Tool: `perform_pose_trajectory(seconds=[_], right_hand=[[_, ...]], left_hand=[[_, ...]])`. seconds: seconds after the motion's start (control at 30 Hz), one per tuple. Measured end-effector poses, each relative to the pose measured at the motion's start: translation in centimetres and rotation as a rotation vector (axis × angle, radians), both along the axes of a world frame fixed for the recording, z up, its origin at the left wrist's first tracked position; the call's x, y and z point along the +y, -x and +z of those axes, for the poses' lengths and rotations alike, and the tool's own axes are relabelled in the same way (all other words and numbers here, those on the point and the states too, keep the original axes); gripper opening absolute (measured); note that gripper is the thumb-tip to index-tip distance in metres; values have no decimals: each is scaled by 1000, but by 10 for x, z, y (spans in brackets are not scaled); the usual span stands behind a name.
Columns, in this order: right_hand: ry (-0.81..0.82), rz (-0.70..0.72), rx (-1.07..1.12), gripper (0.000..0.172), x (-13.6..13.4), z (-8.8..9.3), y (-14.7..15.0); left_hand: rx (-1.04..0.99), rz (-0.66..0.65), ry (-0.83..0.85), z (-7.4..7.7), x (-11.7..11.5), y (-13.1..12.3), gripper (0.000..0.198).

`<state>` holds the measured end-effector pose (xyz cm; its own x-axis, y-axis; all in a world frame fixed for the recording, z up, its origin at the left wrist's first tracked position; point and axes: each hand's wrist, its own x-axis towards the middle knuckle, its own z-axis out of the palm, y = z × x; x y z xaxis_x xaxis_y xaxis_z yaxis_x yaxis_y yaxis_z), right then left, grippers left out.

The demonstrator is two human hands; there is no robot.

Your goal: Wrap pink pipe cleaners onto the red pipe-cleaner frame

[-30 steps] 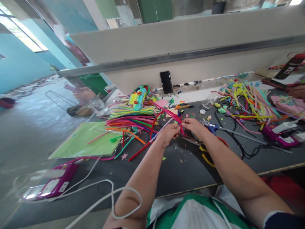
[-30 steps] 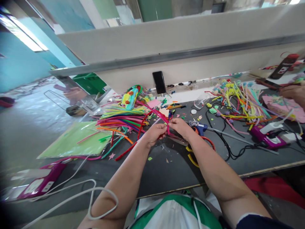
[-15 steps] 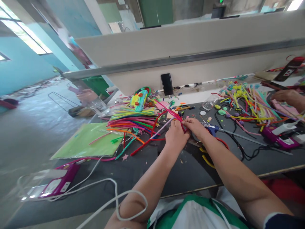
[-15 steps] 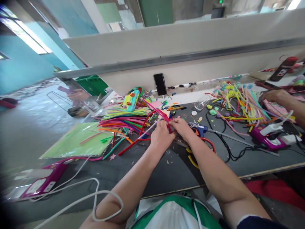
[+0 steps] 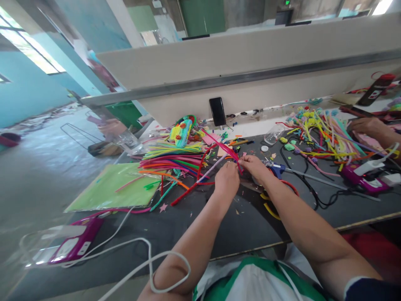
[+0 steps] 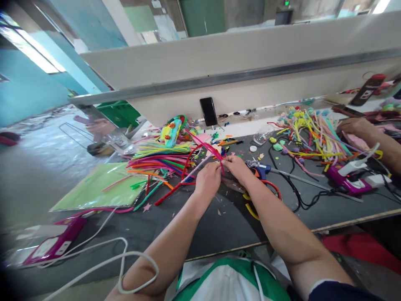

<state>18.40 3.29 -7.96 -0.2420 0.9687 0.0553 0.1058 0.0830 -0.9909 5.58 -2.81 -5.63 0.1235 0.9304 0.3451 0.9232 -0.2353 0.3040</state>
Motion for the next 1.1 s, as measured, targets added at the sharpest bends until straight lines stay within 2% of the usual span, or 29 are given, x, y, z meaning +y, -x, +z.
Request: perform_pose_trajectory(seconds=[0.1, 0.3, 0.47, 0.57, 0.67, 0.8, 0.87, 0.93, 1.1], right_hand=[[-2, 16, -18, 30, 1, -2, 0], [40, -1, 28, 34, -2, 4, 3], [70, 26, 95, 35, -4, 6, 3], [59, 24, 100, 34, -5, 7, 2], [58, 36, 94, 33, -6, 8, 2], [65, 86, 94, 33, -8, 7, 2], [69, 92, 105, 34, -7, 6, 3], [81, 86, 110, 34, -7, 5, 3], [83, 47, 105, 34, -5, 6, 1]], left_hand=[[-95, -31, 1, -1, 2, 5, 17], [5, 87, 52, 5, -6, -5, 22], [-26, 52, 22, 0, -5, -6, 20], [-178, 9, -19, -6, 0, -2, 21], [-483, -10, 37, -11, 10, 4, 17], [-1015, 5, 381, -12, 21, 11, 13], [-1184, 9, 540, -11, 24, 14, 13], [-1231, -7, 576, -10, 23, 16, 16], [-1170, -49, 404, -8, 19, 14, 24]])
